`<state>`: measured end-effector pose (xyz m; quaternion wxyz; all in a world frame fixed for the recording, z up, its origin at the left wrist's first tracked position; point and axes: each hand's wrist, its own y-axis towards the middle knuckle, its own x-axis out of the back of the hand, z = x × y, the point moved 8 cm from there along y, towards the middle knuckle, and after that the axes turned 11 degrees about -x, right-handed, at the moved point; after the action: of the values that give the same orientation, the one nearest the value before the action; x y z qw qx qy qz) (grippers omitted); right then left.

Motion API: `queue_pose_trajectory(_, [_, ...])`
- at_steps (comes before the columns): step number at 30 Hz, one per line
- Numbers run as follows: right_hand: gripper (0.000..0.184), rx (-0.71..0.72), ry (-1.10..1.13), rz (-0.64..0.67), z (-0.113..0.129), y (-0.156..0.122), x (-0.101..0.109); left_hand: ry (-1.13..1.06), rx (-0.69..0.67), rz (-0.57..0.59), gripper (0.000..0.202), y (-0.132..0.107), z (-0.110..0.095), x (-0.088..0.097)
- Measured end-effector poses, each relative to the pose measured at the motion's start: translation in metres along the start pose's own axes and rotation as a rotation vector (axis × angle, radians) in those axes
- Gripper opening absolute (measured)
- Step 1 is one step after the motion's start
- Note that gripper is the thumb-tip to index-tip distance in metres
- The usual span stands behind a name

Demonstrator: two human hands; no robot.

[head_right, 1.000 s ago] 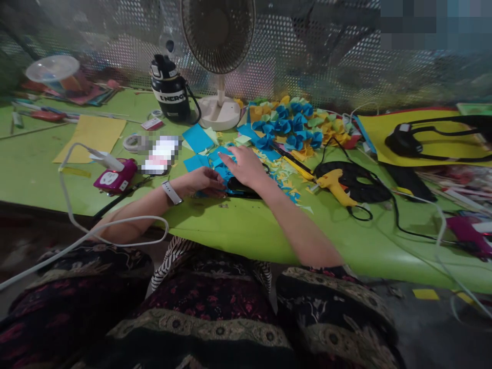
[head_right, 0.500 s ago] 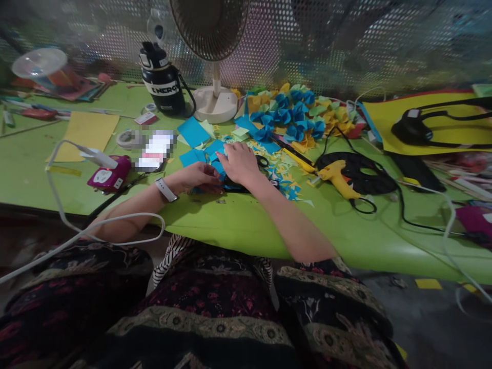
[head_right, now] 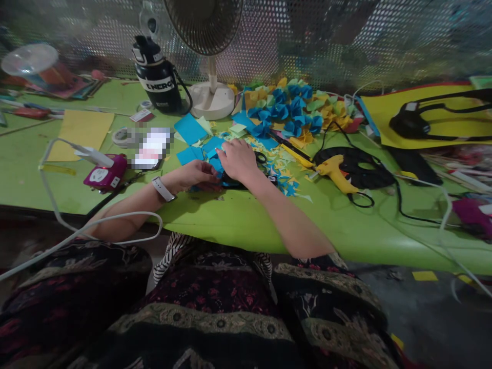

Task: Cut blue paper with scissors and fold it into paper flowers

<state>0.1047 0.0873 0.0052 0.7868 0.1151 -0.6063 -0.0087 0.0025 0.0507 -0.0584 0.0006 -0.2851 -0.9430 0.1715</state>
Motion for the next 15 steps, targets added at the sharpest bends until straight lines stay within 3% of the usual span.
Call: queue_pose_trajectory(15, [0.042,-0.014,-0.007,0.016,-0.0001,0.0008,0.0012,-0.018,-0.001,0.002,0.031,0.0001,-0.0009,0.0001])
